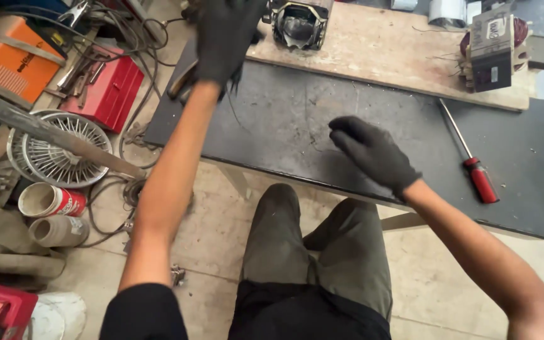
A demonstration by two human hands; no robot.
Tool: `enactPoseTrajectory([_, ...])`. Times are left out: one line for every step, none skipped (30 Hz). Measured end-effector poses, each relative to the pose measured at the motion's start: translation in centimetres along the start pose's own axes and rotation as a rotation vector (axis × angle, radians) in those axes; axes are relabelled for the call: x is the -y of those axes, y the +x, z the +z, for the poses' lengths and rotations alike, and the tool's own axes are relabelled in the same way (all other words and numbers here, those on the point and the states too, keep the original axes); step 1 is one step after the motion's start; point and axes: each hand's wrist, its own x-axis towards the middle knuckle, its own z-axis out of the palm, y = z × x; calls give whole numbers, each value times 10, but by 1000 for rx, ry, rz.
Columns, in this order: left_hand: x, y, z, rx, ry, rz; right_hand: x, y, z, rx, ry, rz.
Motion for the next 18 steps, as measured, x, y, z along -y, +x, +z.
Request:
enactPoseTrajectory([-23,-18,-16,-39,-27,17,-5,10,2,-29,73,16])
enactPoseTrajectory([-43,-41,-34,-48,-21,20,-6,22,2,-24,71,6])
enactPoseTrajectory([-63,-66,-52,37,-192,-185,-7,32,3,8,282,45])
enactPoseTrajectory([-83,-90,-69,125,-364,-388,-8,43,4,41,493,86])
enactPoseTrajectory([-94,-118,-83,121,-364,-390,-11,56,7,45,492,86])
enactPoseTrajectory([-104,-146,-97,79,-312,-533,-15,70,11,-1,557,76])
enactPoseTrajectory([-115,-173,-111,33,-256,-671,-16,87,15,-45,621,61])
enactPoseTrajectory([-113,-206,-125,25,-255,-671,-24,104,19,-39,619,57])
enactPoseTrajectory([-112,-238,-138,40,-324,-715,-32,120,24,-28,853,38])
enactPoseTrajectory([-110,-270,-152,54,-392,-759,-39,138,28,-16,1087,20])
enactPoseTrajectory([-100,-299,-165,53,-391,-761,-40,151,31,-14,1088,22])
enactPoseTrajectory([-90,-326,-179,-5,-410,-818,-41,165,34,61,1172,23])
enactPoseTrajectory([-79,-353,-193,-63,-428,-870,-42,180,37,137,1255,20])
enactPoseTrajectory([-66,-381,-206,-64,-426,-870,-42,190,44,137,1257,19])
enactPoseTrajectory([-51,-408,-218,-171,-440,-891,-41,200,50,86,1194,80])
enactPoseTrajectory([-35,-434,-231,-279,-455,-911,-40,211,56,35,1131,141])
enactPoseTrajectory([-23,-453,-242,-282,-453,-913,-29,209,62,39,1131,142])
enactPoseTrajectory([-11,-472,-252,-394,-437,-928,-19,206,67,26,1215,85])
